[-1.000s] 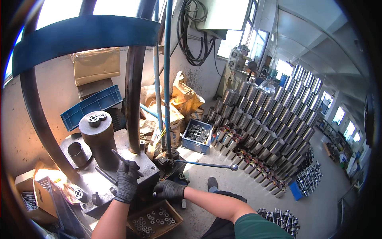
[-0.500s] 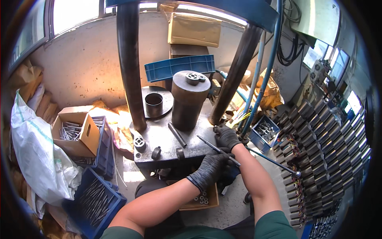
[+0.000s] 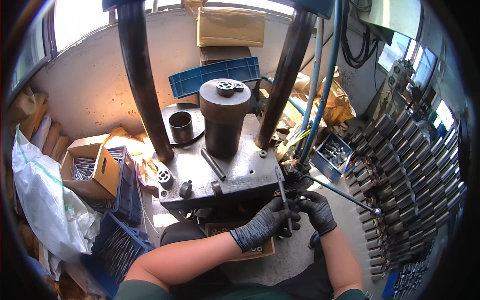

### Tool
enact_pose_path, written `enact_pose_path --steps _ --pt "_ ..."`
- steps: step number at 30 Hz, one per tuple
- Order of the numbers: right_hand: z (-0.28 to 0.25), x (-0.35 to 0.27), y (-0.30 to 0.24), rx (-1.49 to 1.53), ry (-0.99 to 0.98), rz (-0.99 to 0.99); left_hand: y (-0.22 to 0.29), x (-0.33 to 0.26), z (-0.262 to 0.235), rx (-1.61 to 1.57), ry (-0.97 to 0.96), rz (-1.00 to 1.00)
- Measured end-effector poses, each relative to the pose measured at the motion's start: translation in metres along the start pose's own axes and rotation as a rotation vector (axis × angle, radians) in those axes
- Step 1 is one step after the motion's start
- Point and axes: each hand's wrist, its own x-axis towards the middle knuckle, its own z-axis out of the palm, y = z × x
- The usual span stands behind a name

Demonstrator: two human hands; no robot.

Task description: Operate a manual press machine to assemble metal bearing components.

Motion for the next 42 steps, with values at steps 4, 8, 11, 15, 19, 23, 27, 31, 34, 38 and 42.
enact_pose_path --steps 4,8,11,15,19,23,27,31,34,38,42 --pt "0.013 -0.021 0.040 0.594 0.048 0.090 -0.033 -0.002 -0.008 0.208 -0.069 -0.128" --pt "0.026 -0.026 0.030 0.772 0.025 0.127 -0.035 -0.006 -0.001 0.439 -0.048 -0.343" --pt "0.024 -0.029 0.021 0.822 0.053 0.142 -0.051 0.001 -0.008 0.632 -0.013 -0.365" --pt "0.020 -0.031 0.019 0.880 0.111 0.074 -0.060 0.010 -0.011 0.694 -0.030 -0.379" --pt "0.011 -0.031 0.028 0.840 0.044 -0.039 -0.068 0.017 -0.014 0.716 -0.042 -0.378" --pt "0.014 -0.036 0.014 0.564 0.103 -0.138 -0.069 0.017 -0.013 0.711 -0.056 -0.334" --pt "0.014 -0.034 0.016 0.693 0.113 0.143 -0.066 0.019 -0.016 0.693 -0.041 -0.318" --pt "0.022 -0.035 0.031 0.537 0.078 0.094 -0.070 0.022 -0.025 0.698 -0.066 -0.270" --pt "0.022 -0.042 0.019 0.538 -0.002 0.091 -0.074 0.021 -0.023 0.711 -0.028 -0.241" --pt "0.029 -0.046 0.016 0.360 0.024 0.007 -0.070 0.017 -0.019 0.729 -0.014 -0.215" --pt "0.035 -0.048 0.016 0.353 0.034 -0.005 -0.074 0.016 -0.024 0.826 -0.021 -0.146"
